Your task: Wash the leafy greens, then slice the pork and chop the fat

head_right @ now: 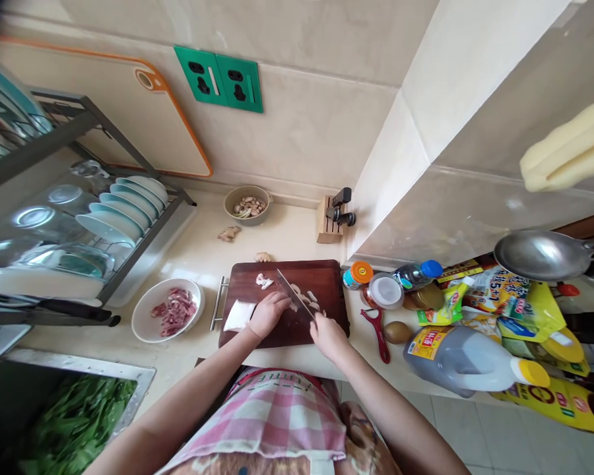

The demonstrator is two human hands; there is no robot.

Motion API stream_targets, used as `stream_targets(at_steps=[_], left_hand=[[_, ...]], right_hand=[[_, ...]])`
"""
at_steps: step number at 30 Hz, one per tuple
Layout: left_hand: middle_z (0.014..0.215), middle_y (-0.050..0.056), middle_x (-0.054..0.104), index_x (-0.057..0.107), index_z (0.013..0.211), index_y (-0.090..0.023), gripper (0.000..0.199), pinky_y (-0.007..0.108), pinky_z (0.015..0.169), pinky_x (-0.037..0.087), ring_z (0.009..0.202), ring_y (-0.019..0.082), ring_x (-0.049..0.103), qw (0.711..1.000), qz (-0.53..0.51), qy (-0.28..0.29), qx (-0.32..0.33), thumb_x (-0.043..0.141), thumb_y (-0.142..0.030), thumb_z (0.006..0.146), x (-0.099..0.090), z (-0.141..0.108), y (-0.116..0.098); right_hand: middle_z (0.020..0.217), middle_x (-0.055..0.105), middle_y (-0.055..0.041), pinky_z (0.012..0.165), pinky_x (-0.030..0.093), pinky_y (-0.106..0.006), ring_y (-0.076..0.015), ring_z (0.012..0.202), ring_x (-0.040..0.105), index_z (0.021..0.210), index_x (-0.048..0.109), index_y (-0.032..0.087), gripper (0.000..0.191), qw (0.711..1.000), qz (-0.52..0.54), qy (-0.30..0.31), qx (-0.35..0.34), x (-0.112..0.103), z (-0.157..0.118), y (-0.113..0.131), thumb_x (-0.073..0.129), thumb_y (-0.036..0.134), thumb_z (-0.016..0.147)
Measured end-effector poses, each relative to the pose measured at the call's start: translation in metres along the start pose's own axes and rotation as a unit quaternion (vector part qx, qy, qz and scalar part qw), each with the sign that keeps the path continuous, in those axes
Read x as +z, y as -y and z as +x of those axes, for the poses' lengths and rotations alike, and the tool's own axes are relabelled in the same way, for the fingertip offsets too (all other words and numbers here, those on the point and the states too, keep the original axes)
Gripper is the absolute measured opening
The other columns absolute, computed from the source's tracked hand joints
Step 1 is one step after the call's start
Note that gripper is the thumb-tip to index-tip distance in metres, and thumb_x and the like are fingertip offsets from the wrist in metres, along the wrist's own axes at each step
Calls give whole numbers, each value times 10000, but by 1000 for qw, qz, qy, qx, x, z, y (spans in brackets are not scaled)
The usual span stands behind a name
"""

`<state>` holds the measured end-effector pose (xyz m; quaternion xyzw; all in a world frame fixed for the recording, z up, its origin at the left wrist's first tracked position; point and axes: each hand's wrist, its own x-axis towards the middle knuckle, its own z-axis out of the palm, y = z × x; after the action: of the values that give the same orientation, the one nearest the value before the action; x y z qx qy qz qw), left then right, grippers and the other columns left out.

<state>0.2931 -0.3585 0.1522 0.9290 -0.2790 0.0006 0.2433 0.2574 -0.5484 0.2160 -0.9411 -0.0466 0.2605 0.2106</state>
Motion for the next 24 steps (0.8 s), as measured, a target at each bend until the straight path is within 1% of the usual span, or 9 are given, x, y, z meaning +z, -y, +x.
stream_targets(at_steps=[3,5,8,12,14,16,20,22,24], left_hand=[[909,46,600,623,924,-198,178,282,774,431,831,165,517,999,31,15,-4,467,-184,839,1,1,1],[891,45,602,627,890,-190,166,283,766,429,814,166,517,999,35,27,-7,470,-185,837,3,2,3],[903,33,610,630,873,-193,154,271,790,423,848,162,514,999,10,34,-15,481,-184,833,6,4,4],[954,17,615,633,869,-201,138,263,831,415,908,156,513,999,-15,43,-27,504,-188,823,7,4,3],[962,13,615,632,884,-203,144,260,838,414,912,152,519,998,-15,47,-32,504,-179,822,5,3,2],[946,13,615,631,889,-202,149,260,835,416,900,150,523,998,-9,50,-35,499,-176,825,3,2,1],[916,31,606,631,884,-188,161,275,804,428,879,164,517,998,14,51,-37,478,-184,834,2,1,0],[925,33,607,632,901,-188,175,276,805,429,876,165,516,998,14,48,-35,470,-174,837,3,2,1],[937,31,610,633,916,-193,180,270,817,427,883,160,518,998,2,44,-35,476,-165,832,4,3,2]], right_hand=[[773,647,-51,581,327,-220,-148,712,603,903,539,177,231,1000,-16,22,10,-6,-33,-27,329,266,865],[735,636,-45,560,313,-225,-151,684,595,882,537,181,228,998,-42,33,13,-10,-42,-35,330,276,864],[742,638,-54,578,332,-232,-158,695,600,896,547,178,239,998,-46,49,10,-11,-28,-21,325,259,861],[926,645,-98,660,372,-236,-174,826,612,1044,539,168,287,1000,-24,11,-7,-6,17,14,332,247,861],[959,643,-98,671,374,-234,-177,849,613,1087,523,172,303,1000,-16,5,-14,-6,25,19,339,258,862],[912,656,-85,650,366,-229,-173,819,620,1065,529,175,297,1000,-9,12,-16,-7,15,9,328,271,869],[786,658,-56,582,333,-225,-159,722,618,957,547,184,269,999,-26,33,-17,-10,-24,-23,311,282,873],[747,651,-56,570,328,-232,-163,694,614,914,554,183,261,998,-43,50,-3,-9,-30,-25,315,276,868],[781,654,-67,592,343,-239,-170,718,614,936,557,181,263,998,-45,46,2,-7,-17,-14,318,265,865]])
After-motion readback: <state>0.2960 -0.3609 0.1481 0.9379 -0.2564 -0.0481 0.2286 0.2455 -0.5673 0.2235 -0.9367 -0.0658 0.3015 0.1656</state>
